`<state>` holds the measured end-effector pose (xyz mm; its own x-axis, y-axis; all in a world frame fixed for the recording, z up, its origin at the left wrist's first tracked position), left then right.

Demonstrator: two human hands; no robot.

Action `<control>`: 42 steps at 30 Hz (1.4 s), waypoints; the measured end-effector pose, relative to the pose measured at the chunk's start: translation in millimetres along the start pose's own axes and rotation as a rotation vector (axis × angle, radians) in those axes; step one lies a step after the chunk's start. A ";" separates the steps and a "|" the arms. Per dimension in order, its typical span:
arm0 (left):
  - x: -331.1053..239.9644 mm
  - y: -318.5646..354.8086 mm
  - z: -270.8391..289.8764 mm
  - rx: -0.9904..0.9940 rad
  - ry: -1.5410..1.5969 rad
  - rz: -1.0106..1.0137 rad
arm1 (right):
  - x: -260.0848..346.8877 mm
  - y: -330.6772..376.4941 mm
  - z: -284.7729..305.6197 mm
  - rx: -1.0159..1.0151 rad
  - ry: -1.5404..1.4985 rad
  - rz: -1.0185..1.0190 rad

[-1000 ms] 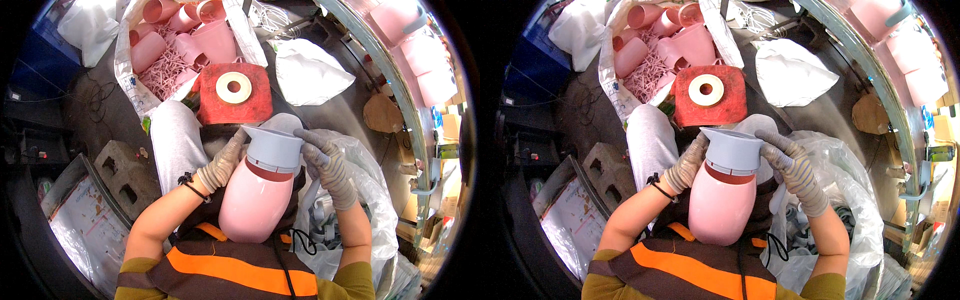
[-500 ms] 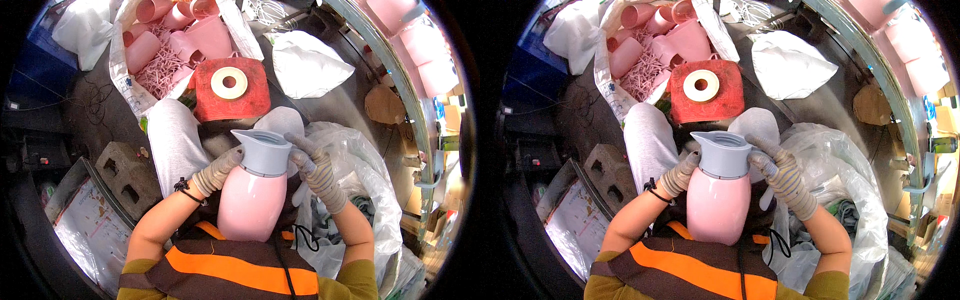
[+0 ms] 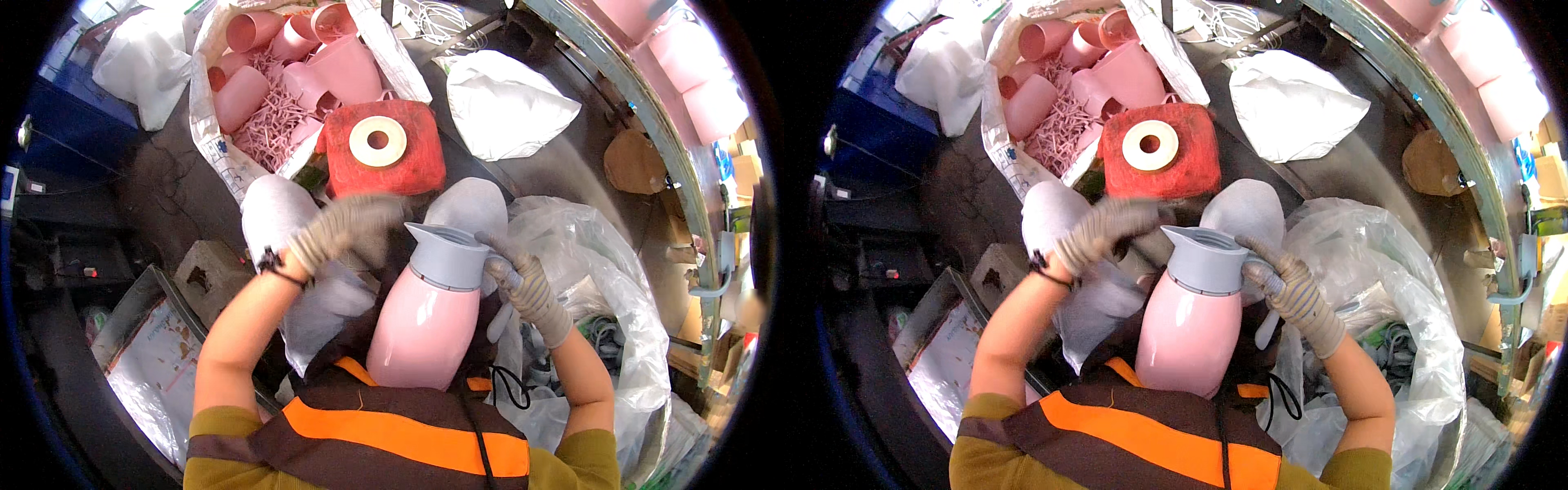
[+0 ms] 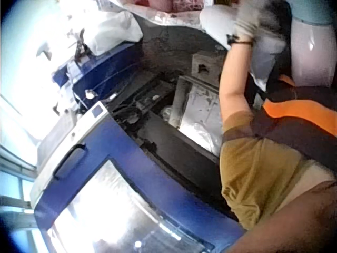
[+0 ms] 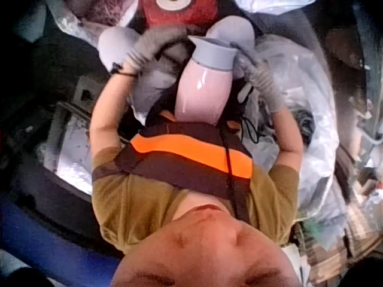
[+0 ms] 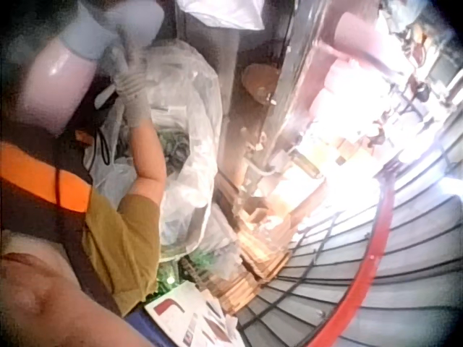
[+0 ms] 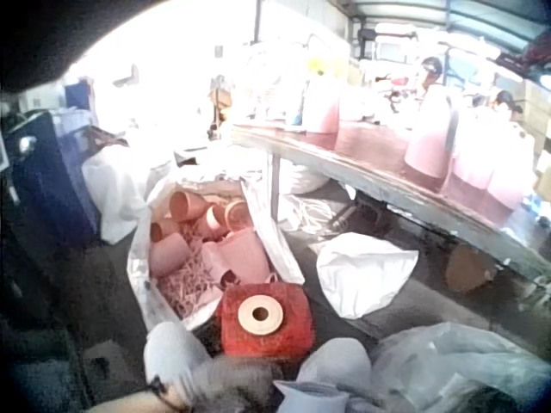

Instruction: The person assembles thermal pitchers by taking a pink base and fitting a grey top/handle piece onto it.

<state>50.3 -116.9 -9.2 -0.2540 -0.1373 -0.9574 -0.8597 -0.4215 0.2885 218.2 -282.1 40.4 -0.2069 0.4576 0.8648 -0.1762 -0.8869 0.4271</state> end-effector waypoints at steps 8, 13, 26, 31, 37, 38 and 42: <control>-21.6 -59.7 68.9 -0.630 -1.332 0.240 | 4.9 -1.1 -6.5 0.077 -0.153 0.019; 20.4 -22.1 71.9 -0.400 -0.847 0.089 | -5.1 -2.1 3.3 0.042 -0.004 -0.041; 64.8 138.5 -97.0 -0.252 0.908 0.639 | -42.6 52.9 21.0 -0.150 -0.377 0.117; 34.0 118.3 -90.6 -0.252 0.897 0.547 | -13.9 66.7 24.3 -0.162 -0.451 0.239; -78.0 62.2 -27.8 -0.229 0.770 0.053 | 89.3 30.2 36.7 -0.208 -0.076 0.688; -82.0 52.0 -7.7 -0.285 0.783 -0.008 | 105.6 19.3 41.6 -0.267 0.014 0.714; -78.6 -7.1 68.8 -0.281 0.780 -0.220 | 150.6 -39.4 34.1 -0.284 0.125 0.779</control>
<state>45.8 -41.5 63.3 0.3715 -0.5600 -0.7406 -0.6856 -0.7033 0.1879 226.8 -180.5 162.8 -0.4720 -0.2612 0.8420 -0.1709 -0.9099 -0.3781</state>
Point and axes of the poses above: each hand's wrist, its own y-axis away from the middle knuckle, its own z-axis out of the back of the hand, x = y × z, the point moved 9 cm from there along -y, towards the middle knuckle, and after that the axes turned 2 degrees about -z, right-handed, at the moved point
